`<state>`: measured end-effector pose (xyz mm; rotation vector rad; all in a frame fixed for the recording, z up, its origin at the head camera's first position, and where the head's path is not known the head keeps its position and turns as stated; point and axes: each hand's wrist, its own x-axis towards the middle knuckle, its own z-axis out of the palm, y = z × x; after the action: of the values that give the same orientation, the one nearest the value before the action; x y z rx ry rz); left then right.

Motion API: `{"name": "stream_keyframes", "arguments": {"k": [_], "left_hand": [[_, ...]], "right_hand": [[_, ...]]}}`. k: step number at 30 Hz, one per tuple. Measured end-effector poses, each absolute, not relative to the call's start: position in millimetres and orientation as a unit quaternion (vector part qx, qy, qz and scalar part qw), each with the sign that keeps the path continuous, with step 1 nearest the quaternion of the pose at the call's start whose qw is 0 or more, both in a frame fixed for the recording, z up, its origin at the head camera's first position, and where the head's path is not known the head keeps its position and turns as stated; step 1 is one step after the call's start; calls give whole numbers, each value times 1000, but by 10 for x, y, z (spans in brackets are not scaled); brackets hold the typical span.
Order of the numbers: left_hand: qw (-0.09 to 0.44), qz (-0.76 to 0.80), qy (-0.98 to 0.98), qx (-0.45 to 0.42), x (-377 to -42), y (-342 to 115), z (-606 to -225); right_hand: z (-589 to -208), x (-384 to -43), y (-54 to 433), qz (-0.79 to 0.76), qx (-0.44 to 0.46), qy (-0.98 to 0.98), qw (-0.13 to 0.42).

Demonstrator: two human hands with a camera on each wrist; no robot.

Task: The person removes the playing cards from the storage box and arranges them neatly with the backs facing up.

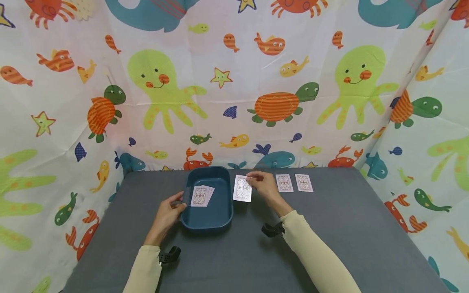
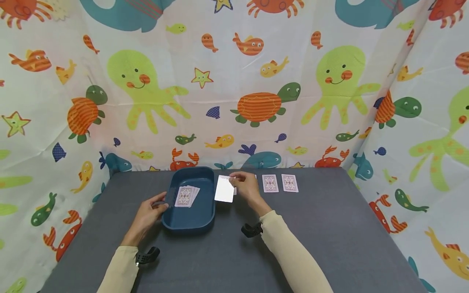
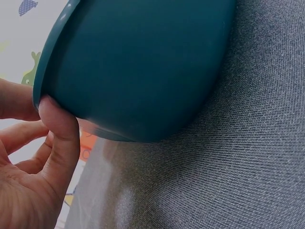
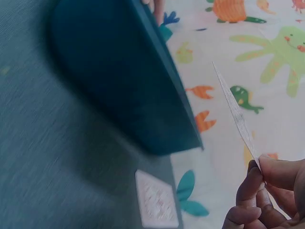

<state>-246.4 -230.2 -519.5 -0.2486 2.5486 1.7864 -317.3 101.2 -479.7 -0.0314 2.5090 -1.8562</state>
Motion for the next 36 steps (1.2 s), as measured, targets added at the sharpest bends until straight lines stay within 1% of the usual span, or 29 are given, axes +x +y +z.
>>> {"name": "stream_keyframes", "arguments": {"k": [5, 14, 27, 36], "left_hand": [[10, 574, 815, -82, -2478, -2310, -5184], [11, 577, 813, -82, -2462, -2320, -5184], [6, 582, 810, -67, -2477, -2316, -5183], [13, 584, 808, -72, -2478, -2307, -5200]], "right_hand": [[-4918, -3182, 1109, -569, -14, 822, 15], [-5137, -3131, 1114, -530, -24, 847, 32], [-5277, -3113, 1088, -519, -19, 853, 45], [-5373, -3120, 1115, -487, -18, 873, 34]]}}
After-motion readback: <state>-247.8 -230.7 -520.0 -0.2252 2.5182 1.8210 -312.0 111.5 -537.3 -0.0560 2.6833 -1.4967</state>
